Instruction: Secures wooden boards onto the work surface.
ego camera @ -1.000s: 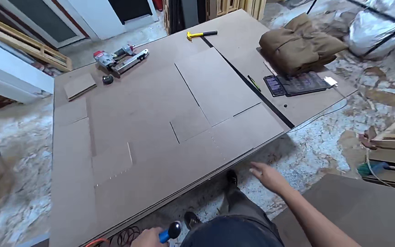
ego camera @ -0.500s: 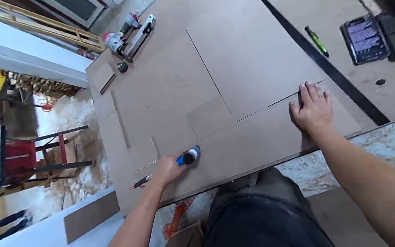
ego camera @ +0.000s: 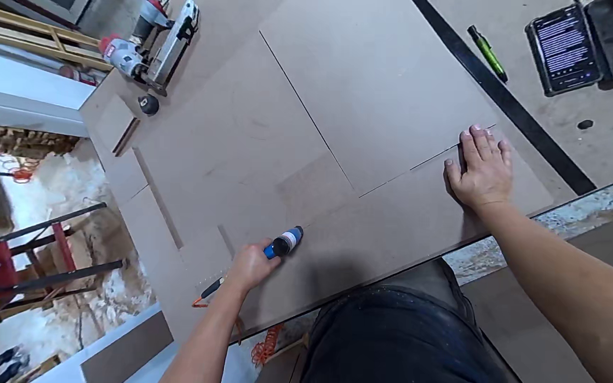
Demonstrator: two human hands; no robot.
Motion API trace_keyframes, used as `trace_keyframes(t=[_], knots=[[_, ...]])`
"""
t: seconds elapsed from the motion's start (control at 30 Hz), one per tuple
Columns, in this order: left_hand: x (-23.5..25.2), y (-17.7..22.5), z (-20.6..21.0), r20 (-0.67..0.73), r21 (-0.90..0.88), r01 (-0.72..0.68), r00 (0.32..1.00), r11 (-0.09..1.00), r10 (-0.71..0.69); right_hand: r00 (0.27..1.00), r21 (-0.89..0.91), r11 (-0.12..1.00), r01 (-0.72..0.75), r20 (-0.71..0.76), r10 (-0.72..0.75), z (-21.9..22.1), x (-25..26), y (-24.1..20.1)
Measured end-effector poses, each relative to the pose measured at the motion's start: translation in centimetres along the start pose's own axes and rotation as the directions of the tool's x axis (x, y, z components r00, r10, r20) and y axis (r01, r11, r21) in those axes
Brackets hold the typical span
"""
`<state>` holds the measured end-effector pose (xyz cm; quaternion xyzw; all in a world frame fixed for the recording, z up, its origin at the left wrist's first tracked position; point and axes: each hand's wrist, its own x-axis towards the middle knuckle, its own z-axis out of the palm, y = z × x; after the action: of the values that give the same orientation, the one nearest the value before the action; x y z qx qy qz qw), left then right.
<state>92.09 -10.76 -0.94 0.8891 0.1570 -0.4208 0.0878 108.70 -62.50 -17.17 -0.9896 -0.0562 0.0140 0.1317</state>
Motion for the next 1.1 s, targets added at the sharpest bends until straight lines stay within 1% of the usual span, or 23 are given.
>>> trace_keyframes(t=[0.1,0.2,0.47,0.7,0.77,0.97,1.1], knots=[[0.2,0.4,0.0,-0.007,0.001,0.008,1.0,1.0,-0.008,1.0,0.013,1.0,-0.002,0.005,0.002,0.1,0.0,0.0],[0.5,1.4,-0.1,-0.025,-0.005,-0.02,0.999,1.0,0.02,1.0,0.018,1.0,-0.005,0.004,0.005,0.0,0.1,0.0],[1.5,5.8,-0.6,-0.005,-0.012,-0.047,0.999,0.999,0.047,1.0,0.013,1.0,-0.009,-0.001,0.009,0.4,0.1,0.4],[2.0,9.5,-0.9,-0.041,-0.015,-0.058,0.998,0.998,0.057,1.0,0.023,1.0,-0.011,-0.007,0.011,0.3,0.1,0.5],[2.2,10.5,-0.7,-0.063,-0.028,-0.082,0.995,0.996,0.08,1.0,0.026,1.0,-0.008,-0.009,0.008,0.3,0.2,0.5],[2.7,13.9,-1.3,-0.049,-0.005,-0.075,0.996,0.997,0.074,1.0,0.042,0.999,-0.009,0.005,0.009,0.1,0.2,0.6],[3.1,15.9,-1.7,-0.045,0.006,-0.102,0.994,0.995,0.102,1.0,0.051,0.999,-0.01,0.006,0.01,0.0,0.1,0.6]])
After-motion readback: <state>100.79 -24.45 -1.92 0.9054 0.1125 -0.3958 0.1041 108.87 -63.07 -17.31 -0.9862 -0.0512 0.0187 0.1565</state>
